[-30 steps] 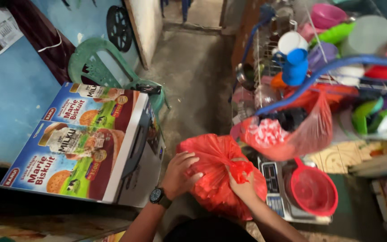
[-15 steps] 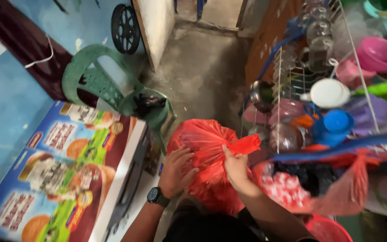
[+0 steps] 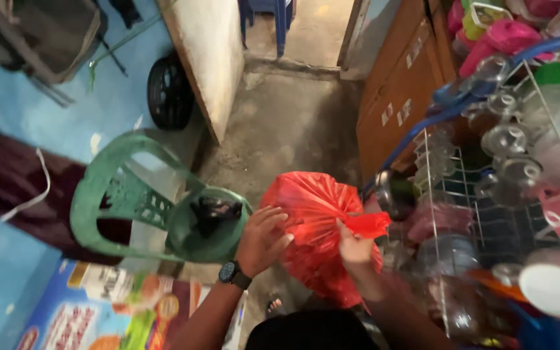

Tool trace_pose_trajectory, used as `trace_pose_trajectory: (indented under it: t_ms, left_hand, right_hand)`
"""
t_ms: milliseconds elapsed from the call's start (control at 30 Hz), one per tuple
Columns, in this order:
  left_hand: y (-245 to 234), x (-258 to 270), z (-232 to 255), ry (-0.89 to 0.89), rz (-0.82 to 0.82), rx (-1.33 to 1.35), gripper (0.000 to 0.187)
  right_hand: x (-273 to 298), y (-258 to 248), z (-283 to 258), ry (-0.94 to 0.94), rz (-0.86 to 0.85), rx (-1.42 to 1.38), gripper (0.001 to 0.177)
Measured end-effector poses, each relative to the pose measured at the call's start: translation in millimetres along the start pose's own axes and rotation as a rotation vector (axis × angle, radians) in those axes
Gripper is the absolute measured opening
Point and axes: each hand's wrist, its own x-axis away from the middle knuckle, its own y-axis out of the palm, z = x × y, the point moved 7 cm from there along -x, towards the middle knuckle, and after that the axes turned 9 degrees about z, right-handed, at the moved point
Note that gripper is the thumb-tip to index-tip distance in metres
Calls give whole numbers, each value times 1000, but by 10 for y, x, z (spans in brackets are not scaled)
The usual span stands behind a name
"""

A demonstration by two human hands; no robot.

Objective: The person transfers trash from a yellow bag into a red bag, ties the red bag, and carries it outside to place it into a larger black trash bag. The person then returns inside and picks up another red trash bag.

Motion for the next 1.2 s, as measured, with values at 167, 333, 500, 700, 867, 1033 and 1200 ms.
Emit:
trace_pose_trajectory:
  t_ms: [167, 333, 500, 700, 867, 1033, 1200]
  left_hand:
    - [200, -688, -468, -4, -23, -18, 45]
    - [557, -1414, -1150, -28, -13, -74, 45]
    - [901, -2060, -1826, -83, 37, -114, 46]
    - [1218, -2596, -2553, -168, 88, -161, 47]
    - [1470, -3239, -3132, -231, 80, -160, 51]
    - [1792, -4210, -3741, -205, 52, -92, 62]
    - [2214, -5354, -4147, -20, -13, -64, 72]
  right_hand:
    - [-764, 283, 79, -173, 80, 366, 22]
    - [-1805, 365, 788, -186, 52, 211, 27]
    - [-2844, 841, 1111, -354, -138, 1092, 15]
    - [-3676, 1701, 699, -417, -224, 1049, 18]
    - [-4327, 2536, 618, -710, -335, 955, 20]
    - [-5113, 3216, 785, -544, -577, 506, 30]
    - [-5850, 4013, 949, -747, -748, 635, 50]
